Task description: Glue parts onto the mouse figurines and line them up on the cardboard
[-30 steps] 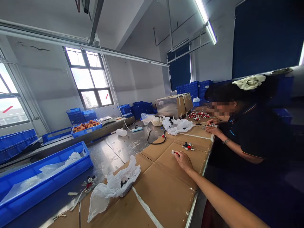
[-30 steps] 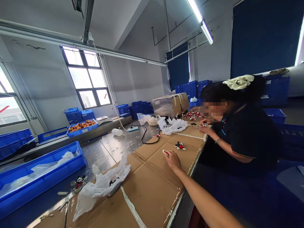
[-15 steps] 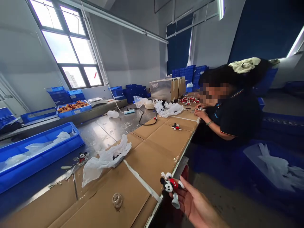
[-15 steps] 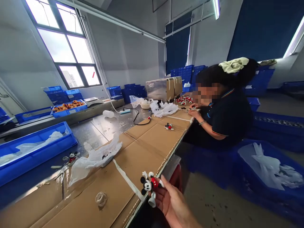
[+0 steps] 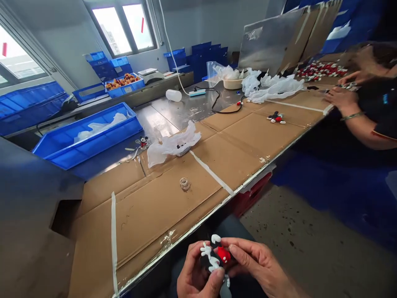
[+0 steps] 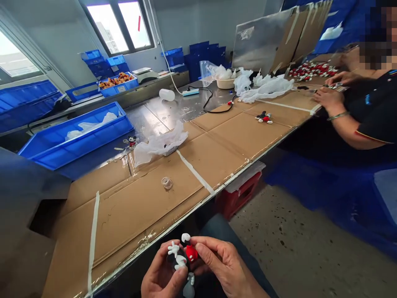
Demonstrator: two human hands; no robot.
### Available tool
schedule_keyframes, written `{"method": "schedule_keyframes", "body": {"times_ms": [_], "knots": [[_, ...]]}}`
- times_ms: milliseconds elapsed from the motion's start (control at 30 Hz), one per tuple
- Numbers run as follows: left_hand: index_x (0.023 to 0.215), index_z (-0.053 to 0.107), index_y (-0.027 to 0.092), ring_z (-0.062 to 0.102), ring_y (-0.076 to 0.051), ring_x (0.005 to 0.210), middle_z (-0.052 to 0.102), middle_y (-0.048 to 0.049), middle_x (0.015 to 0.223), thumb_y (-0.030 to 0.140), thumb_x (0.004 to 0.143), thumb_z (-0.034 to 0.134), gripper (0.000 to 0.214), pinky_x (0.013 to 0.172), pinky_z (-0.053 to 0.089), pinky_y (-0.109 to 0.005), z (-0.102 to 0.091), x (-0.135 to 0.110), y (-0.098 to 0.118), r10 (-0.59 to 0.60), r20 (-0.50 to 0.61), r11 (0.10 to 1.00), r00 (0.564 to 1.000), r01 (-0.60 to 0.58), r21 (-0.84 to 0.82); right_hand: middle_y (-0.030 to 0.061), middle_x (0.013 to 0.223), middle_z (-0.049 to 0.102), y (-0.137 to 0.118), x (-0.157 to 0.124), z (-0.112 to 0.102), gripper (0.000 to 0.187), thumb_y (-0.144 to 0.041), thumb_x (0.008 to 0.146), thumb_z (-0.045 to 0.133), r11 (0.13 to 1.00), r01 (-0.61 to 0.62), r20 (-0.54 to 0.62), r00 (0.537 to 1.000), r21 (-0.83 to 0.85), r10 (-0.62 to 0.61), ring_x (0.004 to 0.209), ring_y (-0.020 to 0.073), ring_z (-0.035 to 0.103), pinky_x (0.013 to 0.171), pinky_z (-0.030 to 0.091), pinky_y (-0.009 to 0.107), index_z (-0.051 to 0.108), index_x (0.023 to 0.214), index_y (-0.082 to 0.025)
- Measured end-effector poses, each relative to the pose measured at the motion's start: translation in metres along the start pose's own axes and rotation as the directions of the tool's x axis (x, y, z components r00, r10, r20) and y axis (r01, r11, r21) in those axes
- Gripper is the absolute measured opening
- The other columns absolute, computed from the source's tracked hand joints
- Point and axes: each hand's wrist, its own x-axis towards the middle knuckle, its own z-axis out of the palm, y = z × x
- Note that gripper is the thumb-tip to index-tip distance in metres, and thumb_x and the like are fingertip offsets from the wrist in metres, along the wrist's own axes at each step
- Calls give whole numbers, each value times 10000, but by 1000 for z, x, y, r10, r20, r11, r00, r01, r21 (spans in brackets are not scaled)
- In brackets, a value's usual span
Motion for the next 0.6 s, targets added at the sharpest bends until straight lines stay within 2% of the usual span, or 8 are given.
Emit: {"method": "schedule_keyframes", "body": {"times_ms": [67, 167, 233, 300, 367, 467, 533, 600], "knots": [[941, 790, 230, 720, -181, 829, 702, -52, 932, 319, 690, 895, 287, 737, 601, -237, 0, -4, 2, 29, -36, 1000, 999, -29, -1, 71, 1010, 743, 0, 1, -2, 394, -543, 929, 711, 985, 54, 16, 998, -161, -52, 954, 260, 694, 890, 559, 355, 777, 1154, -226], [934, 791, 231, 699, -154, 813, 690, -47, 923, 332, 688, 897, 286, 699, 584, -194, -1, -11, 2, 57, -49, 998, 997, -58, -10, 45, 1067, 734, -7, 5, -3, 301, -434, 894, 777, 914, 197, -1, 977, -353, -211, 967, 245, 681, 918, 540, 336, 776, 1156, -285], [932, 797, 222, 687, -146, 807, 689, -55, 929, 348, 664, 911, 317, 682, 574, -179, -3, -15, 2, 54, -53, 999, 997, -54, 9, 36, 1029, 739, -14, 7, -1, 221, -384, 892, 778, 872, 281, 23, 955, -400, -297, 920, 230, 685, 853, 552, 300, 799, 1091, -291], [921, 806, 212, 683, -153, 806, 699, -64, 913, 354, 643, 923, 334, 683, 574, -187, -4, -18, 3, 43, -47, 999, 998, -41, 35, 38, 947, 746, -19, 9, 2, 149, -367, 928, 727, 853, 326, 73, 943, -407, -326, 859, 216, 691, 781, 551, 273, 823, 976, -264], [900, 812, 212, 684, -160, 803, 713, -65, 895, 344, 630, 931, 324, 679, 577, -196, -5, -19, 5, 12, -45, 999, 999, -10, 43, 39, 871, 747, -22, 9, 5, 214, -378, 955, 680, 858, 308, 71, 949, -411, -307, 792, 202, 687, 731, 538, 260, 822, 889, -232], [889, 814, 227, 692, -158, 757, 728, -46, 883, 347, 612, 939, 327, 640, 575, -205, -4, -20, 9, -112, -66, 994, 991, 111, -23, 35, 815, 743, -23, 7, 6, 286, -431, 948, 674, 912, 168, -21, 982, -374, -189, 768, 193, 671, 704, 519, 244, 797, 836, -198], [884, 815, 235, 691, -153, 718, 731, -33, 870, 354, 578, 954, 356, 608, 566, -210, -3, -20, 11, -191, -92, 980, 977, 183, -83, 33, 819, 741, -23, 6, 6, 314, -469, 951, 665, 951, 77, -38, 995, -299, -93, 760, 182, 662, 675, 515, 230, 791, 878, -191], [874, 814, 230, 688, -151, 700, 730, -30, 865, 345, 556, 964, 370, 585, 556, -207, -1, -20, 12, -221, -111, 972, 969, 209, -111, 29, 868, 744, -23, 6, 5, 273, -455, 923, 712, 967, 56, 1, 998, -250, -57, 771, 174, 661, 686, 521, 225, 796, 961, -198]]}}
